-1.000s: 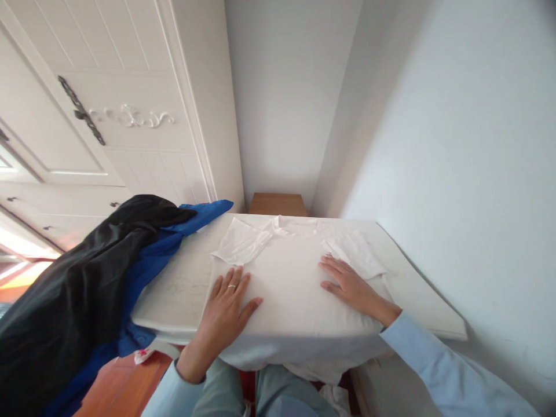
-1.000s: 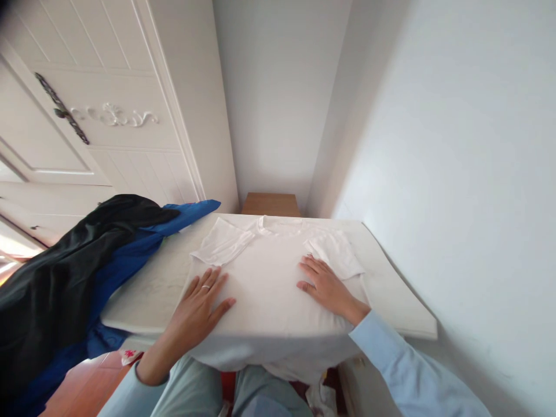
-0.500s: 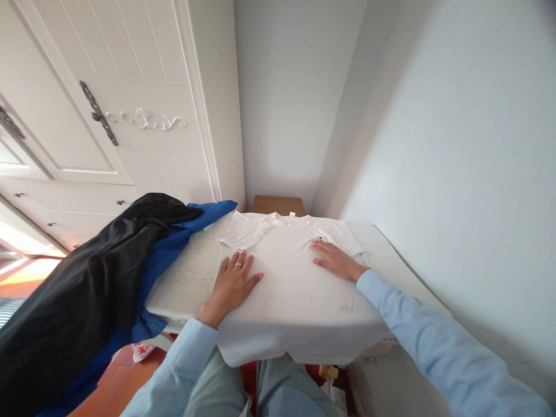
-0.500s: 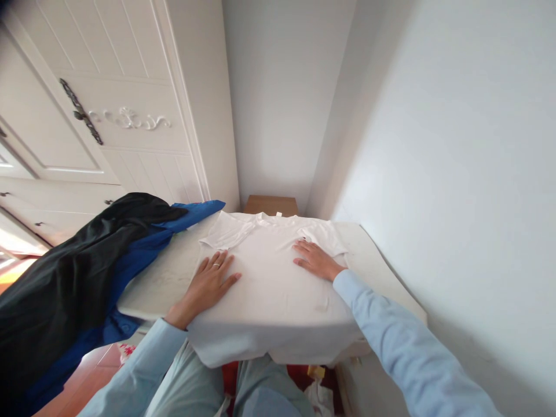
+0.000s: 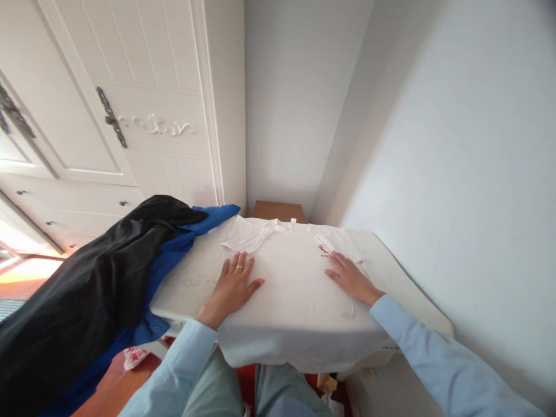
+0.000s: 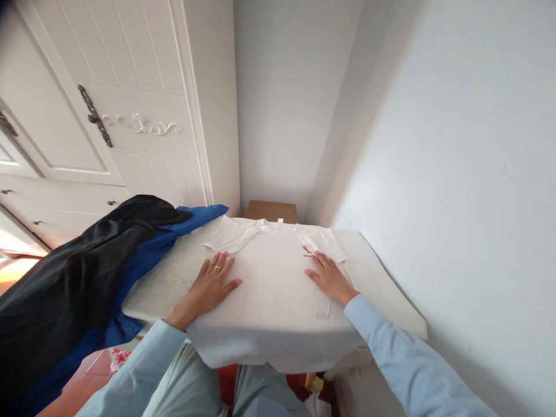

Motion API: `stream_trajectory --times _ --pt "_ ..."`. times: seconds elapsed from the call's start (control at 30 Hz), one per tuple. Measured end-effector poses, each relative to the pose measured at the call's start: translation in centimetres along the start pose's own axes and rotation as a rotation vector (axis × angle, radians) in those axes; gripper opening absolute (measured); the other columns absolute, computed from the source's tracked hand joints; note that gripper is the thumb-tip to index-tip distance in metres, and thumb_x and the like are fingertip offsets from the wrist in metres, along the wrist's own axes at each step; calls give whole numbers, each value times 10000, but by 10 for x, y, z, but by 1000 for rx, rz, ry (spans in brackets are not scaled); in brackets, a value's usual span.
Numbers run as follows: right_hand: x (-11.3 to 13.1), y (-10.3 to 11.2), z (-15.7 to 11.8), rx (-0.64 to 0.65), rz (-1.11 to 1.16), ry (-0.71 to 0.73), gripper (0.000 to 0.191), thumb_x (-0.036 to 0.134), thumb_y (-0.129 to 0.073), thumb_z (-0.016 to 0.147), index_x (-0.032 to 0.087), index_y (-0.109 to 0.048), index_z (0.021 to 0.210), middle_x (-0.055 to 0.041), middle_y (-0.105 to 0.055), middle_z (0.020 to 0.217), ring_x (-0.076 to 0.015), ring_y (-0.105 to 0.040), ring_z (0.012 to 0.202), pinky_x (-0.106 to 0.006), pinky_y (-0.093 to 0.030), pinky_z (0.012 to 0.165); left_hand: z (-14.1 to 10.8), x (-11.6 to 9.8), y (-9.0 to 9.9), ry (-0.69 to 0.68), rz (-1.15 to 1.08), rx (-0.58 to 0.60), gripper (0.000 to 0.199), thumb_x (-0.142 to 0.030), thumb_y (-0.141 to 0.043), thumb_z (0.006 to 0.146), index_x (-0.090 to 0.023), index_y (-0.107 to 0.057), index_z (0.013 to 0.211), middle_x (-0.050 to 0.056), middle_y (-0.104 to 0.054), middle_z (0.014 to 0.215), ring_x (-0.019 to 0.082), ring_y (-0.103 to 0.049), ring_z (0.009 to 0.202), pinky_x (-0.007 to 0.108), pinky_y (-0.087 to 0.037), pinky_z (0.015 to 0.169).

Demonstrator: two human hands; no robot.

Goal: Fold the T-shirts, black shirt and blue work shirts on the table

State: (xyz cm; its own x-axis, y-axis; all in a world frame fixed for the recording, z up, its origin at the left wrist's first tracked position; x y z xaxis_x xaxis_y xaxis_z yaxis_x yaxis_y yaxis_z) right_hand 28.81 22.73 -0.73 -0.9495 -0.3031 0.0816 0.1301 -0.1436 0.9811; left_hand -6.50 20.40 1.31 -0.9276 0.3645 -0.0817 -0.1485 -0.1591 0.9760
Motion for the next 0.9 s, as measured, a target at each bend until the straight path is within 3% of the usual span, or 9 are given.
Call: stream_trajectory --times 0.17,0.3,0.4,0.47,0.6,0.7,0.8,0.9 --pt "-5 -5 -15 -23 30 10 655 577 -333 1043 144 -479 1511 -168 -327 1607 -310 -308 1517 -554 -327 1234 -3 -1 0 -20 2 22 686 -572 -388 1023 -110 -453 1527 224 -342 1605 359 -282 1522 588 -251 1224" --pt "5 9 -16 -95 32 24 578 520 -387 1037 138 -530 1446 -161 -438 1541 -293 -405 1461 -534 -367 1211 -2 -1 7 -12 -26 90 663 -549 -426 1018 -107 -468 1510 223 -347 1607 364 -293 1517 581 -278 1214" --pt "14 24 -15 -158 17 35 496 430 -423 1021 143 -549 1404 -141 -538 1452 -280 -498 1369 -524 -375 1198 6 -1 19 -47 -50 125 596 -514 -474 1006 -112 -539 1441 212 -479 1530 362 -375 1477 547 -342 1189" --pt "16 36 -13 -204 -2 -10 449 368 -437 996 144 -581 1357 -138 -592 1375 -281 -551 1288 -500 -404 1171 16 3 32 -56 -53 66 543 -467 -478 1008 -112 -560 1410 196 -550 1470 341 -414 1455 507 -352 1192" --pt "28 53 1 -259 46 -103 443 317 -432 966 143 -602 1337 -154 -611 1323 -284 -570 1237 -448 -469 1105 30 21 48 -3 -5 -79 506 -368 -511 983 -122 -541 1424 195 -501 1516 334 -377 1479 517 -328 1210" --pt "66 56 27 -230 137 -3 444 293 -464 952 149 -598 1349 -143 -589 1363 -266 -546 1280 -437 -450 1140 32 41 44 90 39 -116 483 -328 -528 955 -127 -566 1393 213 -495 1514 365 -363 1482 569 -329 1197" --pt "125 52 59 -169 189 186 436 262 -511 947 144 -598 1357 -133 -583 1377 -240 -534 1299 -412 -437 1158 26 56 35 164 51 -132 508 -312 -518 951 -93 -536 1409 239 -496 1499 377 -384 1463 576 -351 1174" --pt "188 42 92 -89 183 379 453 212 -569 933 126 -591 1377 -136 -576 1393 -240 -530 1306 -401 -430 1160 20 59 27 155 8 -156 512 -313 -466 980 -55 -502 1422 241 -557 1417 349 -497 1362 518 -413 1128"
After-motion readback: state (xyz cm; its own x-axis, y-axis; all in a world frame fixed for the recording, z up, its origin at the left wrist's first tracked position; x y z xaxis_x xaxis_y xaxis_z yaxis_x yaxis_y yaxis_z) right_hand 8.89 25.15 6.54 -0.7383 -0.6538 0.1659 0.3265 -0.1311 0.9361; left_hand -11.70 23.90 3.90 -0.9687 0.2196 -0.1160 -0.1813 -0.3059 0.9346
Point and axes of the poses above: each hand's wrist, its own z-axis towards the middle knuckle, its own y-axis out of the back of the hand, x = y × z, the point moved 8 cm from there along z, towards the middle knuckle
